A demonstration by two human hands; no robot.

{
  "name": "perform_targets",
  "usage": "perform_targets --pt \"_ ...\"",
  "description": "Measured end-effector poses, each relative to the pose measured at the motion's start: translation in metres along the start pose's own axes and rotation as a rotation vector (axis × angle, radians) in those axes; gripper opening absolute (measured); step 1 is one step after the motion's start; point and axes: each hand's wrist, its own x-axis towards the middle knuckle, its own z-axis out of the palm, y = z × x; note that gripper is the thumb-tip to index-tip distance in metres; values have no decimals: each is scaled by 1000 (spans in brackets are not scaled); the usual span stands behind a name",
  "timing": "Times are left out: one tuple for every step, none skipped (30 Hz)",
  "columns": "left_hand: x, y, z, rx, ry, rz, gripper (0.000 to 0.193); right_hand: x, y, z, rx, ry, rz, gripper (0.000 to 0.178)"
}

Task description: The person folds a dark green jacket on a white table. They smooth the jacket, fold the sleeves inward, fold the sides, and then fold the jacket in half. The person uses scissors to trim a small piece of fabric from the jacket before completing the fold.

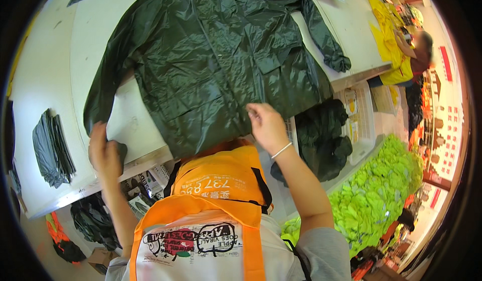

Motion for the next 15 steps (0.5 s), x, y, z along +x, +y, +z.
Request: perform_targets --pt "-2 38 40 67 -104 4 49 17 18 -19 -2 47 -23 22" --pt "-3 70 82 -40 -190 47 49 36 36 -37 4 88 -55 24" --pt "-7 100 125 -114 -236 84 51 58 56 -55 -17 135 -111 25" --pt "-5 133 157 -117 -322 123 52 79 77 -71 -30 170 -166 27" --pt "-10 155 192 -135 -313 169 54 103 97 -85 13 162 -142 26" --pt "-10 176 222 -202 -316 166 56 123 116 -95 56 154 -102 26" --pt "-9 195 249 -216 -303 140 54 143 139 -99 141 165 -151 25" --pt "-3 212 270 -283 -281 95 52 163 159 -100 233 181 -196 25" --pt "9 229 283 -303 -231 59 49 177 172 -102 239 101 -191 30" --pt "21 233 301 -288 -150 43 48 186 172 -99 211 58 -213 33" --pt "34 234 319 -277 -67 23 46 191 163 -94 178 10 -237 35" --pt "48 236 335 -287 -5 -66 44 192 159 -89 138 -37 -257 37" --pt "64 240 345 -285 -50 -163 46 200 159 -85 177 -123 -216 41" --pt "73 244 351 -283 -97 -259 48 201 159 -86 101 -123 -332 38" --pt "76 246 353 -226 -132 -206 51 202 160 -93 15 -130 -362 36"
